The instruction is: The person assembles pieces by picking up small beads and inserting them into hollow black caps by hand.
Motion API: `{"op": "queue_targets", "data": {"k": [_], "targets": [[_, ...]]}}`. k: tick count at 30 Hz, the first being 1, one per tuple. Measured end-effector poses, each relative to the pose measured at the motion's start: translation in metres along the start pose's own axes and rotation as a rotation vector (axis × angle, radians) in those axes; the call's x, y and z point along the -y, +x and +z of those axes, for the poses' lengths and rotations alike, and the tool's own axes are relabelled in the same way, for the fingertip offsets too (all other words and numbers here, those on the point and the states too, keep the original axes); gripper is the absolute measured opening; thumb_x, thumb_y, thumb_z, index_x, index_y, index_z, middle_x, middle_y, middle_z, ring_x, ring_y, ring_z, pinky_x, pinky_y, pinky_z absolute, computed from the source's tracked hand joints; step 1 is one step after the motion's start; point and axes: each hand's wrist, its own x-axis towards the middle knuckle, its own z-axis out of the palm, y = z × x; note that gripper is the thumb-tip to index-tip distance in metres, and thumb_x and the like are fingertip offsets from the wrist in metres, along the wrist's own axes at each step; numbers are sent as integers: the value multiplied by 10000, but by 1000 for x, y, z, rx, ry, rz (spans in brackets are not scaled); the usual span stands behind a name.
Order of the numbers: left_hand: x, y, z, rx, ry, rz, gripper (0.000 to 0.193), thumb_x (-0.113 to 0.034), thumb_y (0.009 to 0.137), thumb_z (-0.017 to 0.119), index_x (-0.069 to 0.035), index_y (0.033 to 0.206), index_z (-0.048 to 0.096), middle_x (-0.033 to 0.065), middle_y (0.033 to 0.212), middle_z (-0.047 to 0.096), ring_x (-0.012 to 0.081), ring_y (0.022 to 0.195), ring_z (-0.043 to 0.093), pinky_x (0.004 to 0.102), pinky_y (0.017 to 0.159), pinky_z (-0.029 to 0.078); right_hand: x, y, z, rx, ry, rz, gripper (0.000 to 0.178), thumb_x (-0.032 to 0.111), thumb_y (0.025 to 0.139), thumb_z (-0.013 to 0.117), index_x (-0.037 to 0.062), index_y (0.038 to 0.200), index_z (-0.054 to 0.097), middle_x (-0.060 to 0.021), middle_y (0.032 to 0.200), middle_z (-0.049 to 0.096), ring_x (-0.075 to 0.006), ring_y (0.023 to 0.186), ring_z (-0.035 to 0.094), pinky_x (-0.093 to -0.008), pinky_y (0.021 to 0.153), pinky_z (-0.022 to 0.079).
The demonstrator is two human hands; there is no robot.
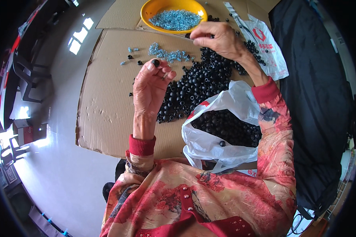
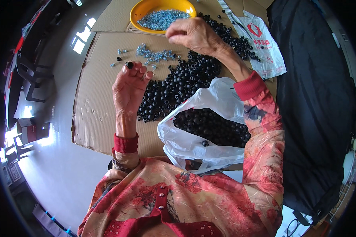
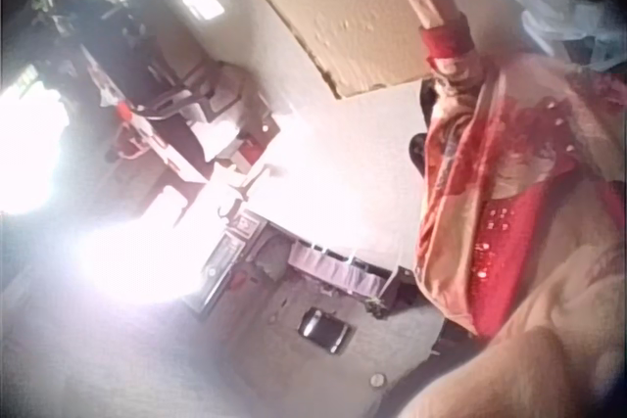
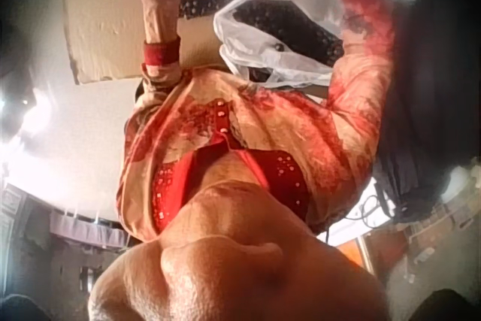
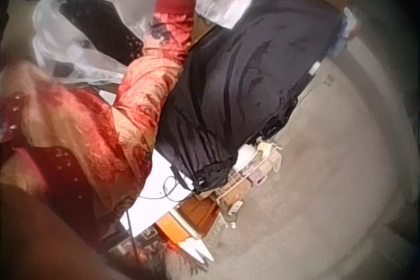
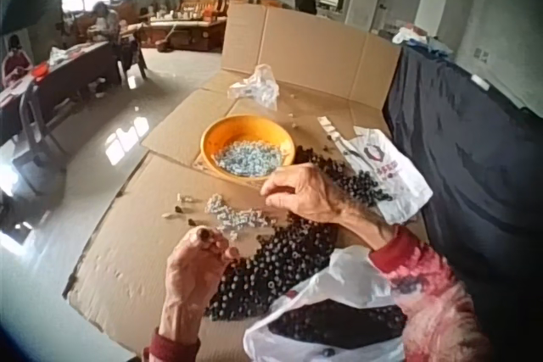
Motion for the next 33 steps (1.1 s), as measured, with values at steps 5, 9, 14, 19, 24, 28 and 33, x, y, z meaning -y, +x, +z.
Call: {"op": "queue_targets", "data": {"k": [5, 9, 14, 19, 24, 28, 33], "targets": [[4, 1, -6, -63, -7, -28, 171, -202, 865, 534, -51, 907, 601, 68, 929, 615, 166, 856, 553, 359, 801, 443, -72, -20, 39, 160, -187, 47, 82, 58, 705, 549, -1, 712, 604, -130, 677, 616, -247, 615, 603, -337, 611, 488], [9, 3, -11, -112, -6, -42, 172, -201, 868, 531, -48, 909, 598, 71, 920, 616, 164, 837, 554, 354, 789, 447, -96, -29, 56, 133, -248, 91, 98, 64, 687, 543, -3, 684, 615, -152, 623, 603, -282, 578, 603, -370, 603, 490], [11, 4, -13, -158, 21, -47, 175, -204, 865, 540, -45, 911, 596, 75, 909, 618, 159, 815, 558, 345, 777, 454, -96, -27, 66, 202, -439, 5, 110, 94, 679, 562, 15, 707, 634, -139, 689, 628, -284, 660, 618, -373, 633, 489], [12, 3, -8, -191, 36, -26, 145, -147, 865, 543, -20, 927, 572, 89, 893, 605, 145, 771, 574, 335, 739, 486, -82, -22, 56, 250, -428, 7, 130, 117, 695, 568, 22, 742, 643, -117, 722, 634, -249, 692, 610, -342, 646, 480], [19, 4, -4, -165, -56, -63, 172, -142, 869, 545, -11, 978, 564, 84, 871, 604, 156, 770, 576, 351, 746, 502, -5, -18, 24, 90, 24, 124, 113, 89, 721, 637, 18, 808, 639, -70, 737, 611, -167, 701, 580, -275, 642, 457], [20, 2, 1, -37, -160, -79, 217, -135, 855, 564, 1, 1024, 557, 76, 826, 598, 167, 739, 584, 357, 761, 504, 39, -8, 20, -46, 32, -102, 135, 121, 701, 664, 20, 784, 627, -60, 710, 607, -185, 658, 579, -298, 640, 460], [19, -2, 7, -85, -155, -82, 202, -122, 854, 563, 5, 1011, 567, 81, 832, 604, 169, 726, 584, 365, 771, 503, 52, -2, 25, -66, -46, -266, 92, 102, 707, 644, 43, 773, 618, -62, 685, 588, -220, 658, 573, -336, 679, 424]]}}
